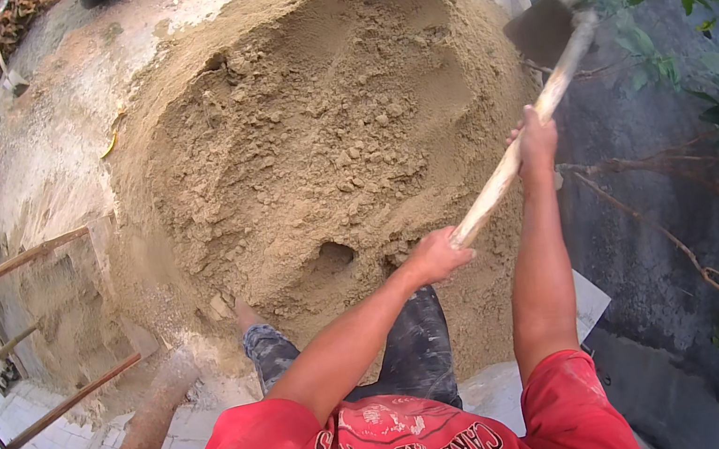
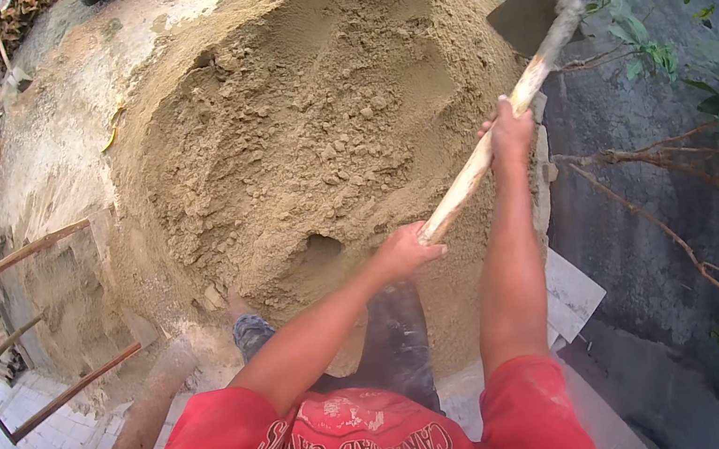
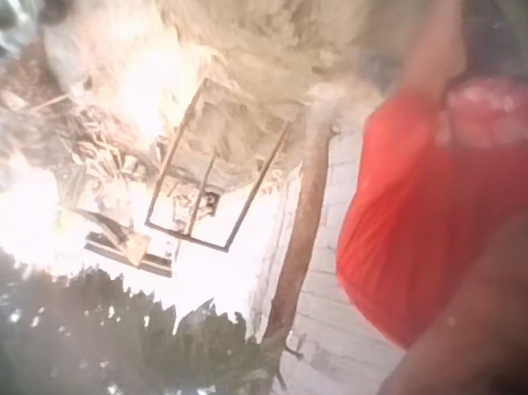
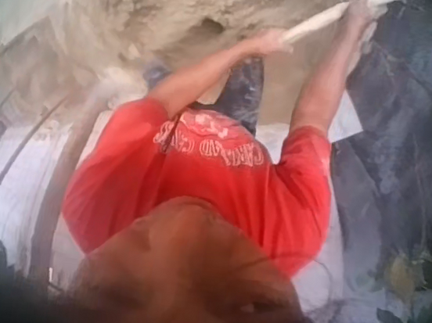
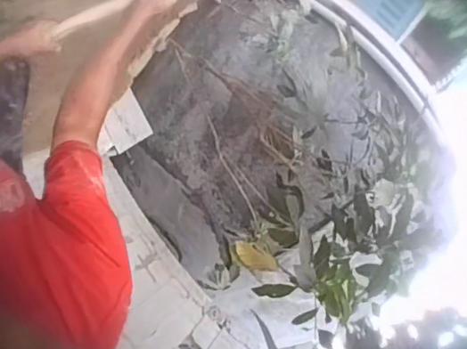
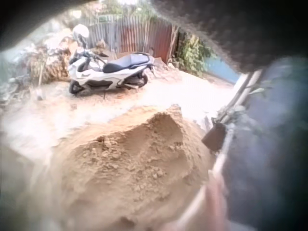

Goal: The person uses a hoe to shovel and move sand from a pile through a wooden frame and into a pit.

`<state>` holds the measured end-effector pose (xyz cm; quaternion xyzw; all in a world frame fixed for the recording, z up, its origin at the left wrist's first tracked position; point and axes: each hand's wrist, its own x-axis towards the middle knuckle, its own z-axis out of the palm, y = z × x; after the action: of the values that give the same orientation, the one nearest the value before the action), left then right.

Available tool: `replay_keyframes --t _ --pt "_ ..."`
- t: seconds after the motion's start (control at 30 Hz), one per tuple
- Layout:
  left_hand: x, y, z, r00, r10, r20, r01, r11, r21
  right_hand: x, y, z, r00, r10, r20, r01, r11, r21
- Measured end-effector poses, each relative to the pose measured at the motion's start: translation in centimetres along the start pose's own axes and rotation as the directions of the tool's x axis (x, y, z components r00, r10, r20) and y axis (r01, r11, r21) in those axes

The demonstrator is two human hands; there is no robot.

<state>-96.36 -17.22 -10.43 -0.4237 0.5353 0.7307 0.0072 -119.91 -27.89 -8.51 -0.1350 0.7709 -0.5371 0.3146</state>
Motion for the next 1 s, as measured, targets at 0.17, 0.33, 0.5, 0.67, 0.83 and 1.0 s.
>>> replay_keyframes --t 0.17,0.33,0.5,0.67,0.83,1.0 --pt "-4.4 -2.5 3.3 0.935 -0.354 0.008 0.354 0.933 -0.068 -1.0 18.0 0.1 0.83 0.54 0.141 -0.543 0.839 -0.019" --pt "-9.2 6.7 7.2 0.956 -0.28 0.087 0.292 0.881 -0.373 -1.4 16.1 -5.3 0.704 0.577 0.415 -0.686 0.704 0.185" --pt "-13.3 10.9 4.4 0.932 -0.347 0.108 0.342 0.737 -0.584 -17.8 3.2 -3.0 0.747 0.444 0.494 -0.61 0.754 0.244" --pt "-20.1 12.7 -0.2 0.909 -0.318 0.271 0.417 0.735 -0.534 -23.5 1.0 -0.3 0.924 0.307 0.227 -0.373 0.85 0.372" --pt "-34.0 9.1 -9.7 0.923 -0.185 0.338 0.338 0.81 -0.479 -29.0 -0.3 5.7 0.975 0.215 0.059 -0.221 0.898 0.381" --pt "-51.9 -6.7 -25.0 0.944 0.036 0.329 0.148 0.843 -0.517 -40.0 -3.0 17.5 0.989 0.146 -0.016 -0.128 0.91 0.393"
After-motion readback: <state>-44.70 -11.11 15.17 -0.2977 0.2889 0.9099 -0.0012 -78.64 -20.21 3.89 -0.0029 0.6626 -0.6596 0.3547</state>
